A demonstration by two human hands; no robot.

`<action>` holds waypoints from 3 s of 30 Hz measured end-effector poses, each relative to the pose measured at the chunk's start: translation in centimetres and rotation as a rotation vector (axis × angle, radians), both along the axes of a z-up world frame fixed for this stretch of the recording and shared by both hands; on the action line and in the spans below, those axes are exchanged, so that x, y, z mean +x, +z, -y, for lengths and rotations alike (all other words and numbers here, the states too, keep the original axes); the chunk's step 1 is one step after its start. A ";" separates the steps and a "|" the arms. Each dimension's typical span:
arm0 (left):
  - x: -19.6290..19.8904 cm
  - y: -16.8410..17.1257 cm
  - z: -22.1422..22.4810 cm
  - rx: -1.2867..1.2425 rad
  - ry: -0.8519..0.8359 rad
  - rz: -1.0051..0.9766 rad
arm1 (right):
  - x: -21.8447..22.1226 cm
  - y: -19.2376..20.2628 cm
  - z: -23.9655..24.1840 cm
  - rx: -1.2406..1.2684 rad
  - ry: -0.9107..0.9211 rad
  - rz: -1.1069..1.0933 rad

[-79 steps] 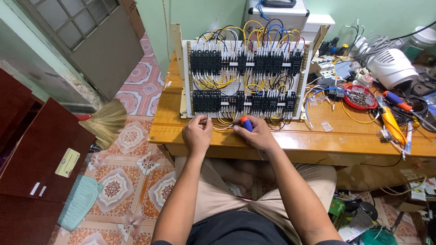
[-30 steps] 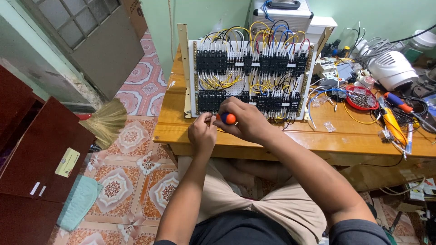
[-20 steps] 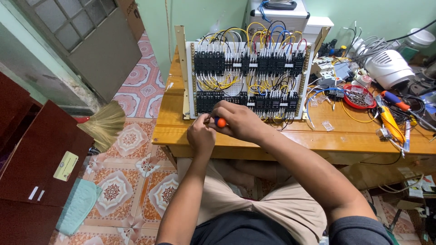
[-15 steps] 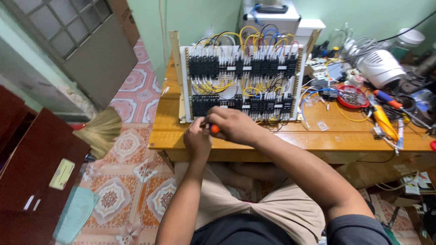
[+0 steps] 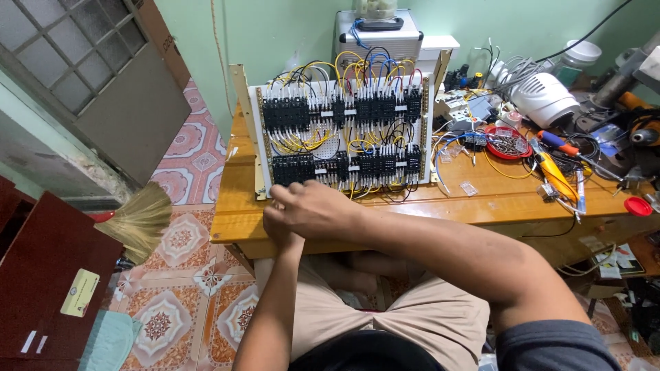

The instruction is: The person is wiring an electrical panel by inserting wires into terminals and tightening them with a screwdriver.

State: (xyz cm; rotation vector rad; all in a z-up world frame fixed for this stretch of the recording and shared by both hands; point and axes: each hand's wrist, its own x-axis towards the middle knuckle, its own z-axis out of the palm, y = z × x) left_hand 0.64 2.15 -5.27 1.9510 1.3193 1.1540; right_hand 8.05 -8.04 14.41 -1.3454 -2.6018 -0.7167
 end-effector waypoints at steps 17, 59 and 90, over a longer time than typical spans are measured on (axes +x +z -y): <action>-0.2 0.0 -0.2 0.027 -0.019 0.030 | -1.4 0.4 -0.1 0.028 -0.114 0.121; -0.1 2.9 1.2 0.027 0.009 0.044 | 4.2 -0.8 3.0 0.071 0.064 -0.692; 0.8 3.0 1.6 0.108 0.152 -0.023 | 9.6 -4.1 5.2 -0.544 -0.565 -0.359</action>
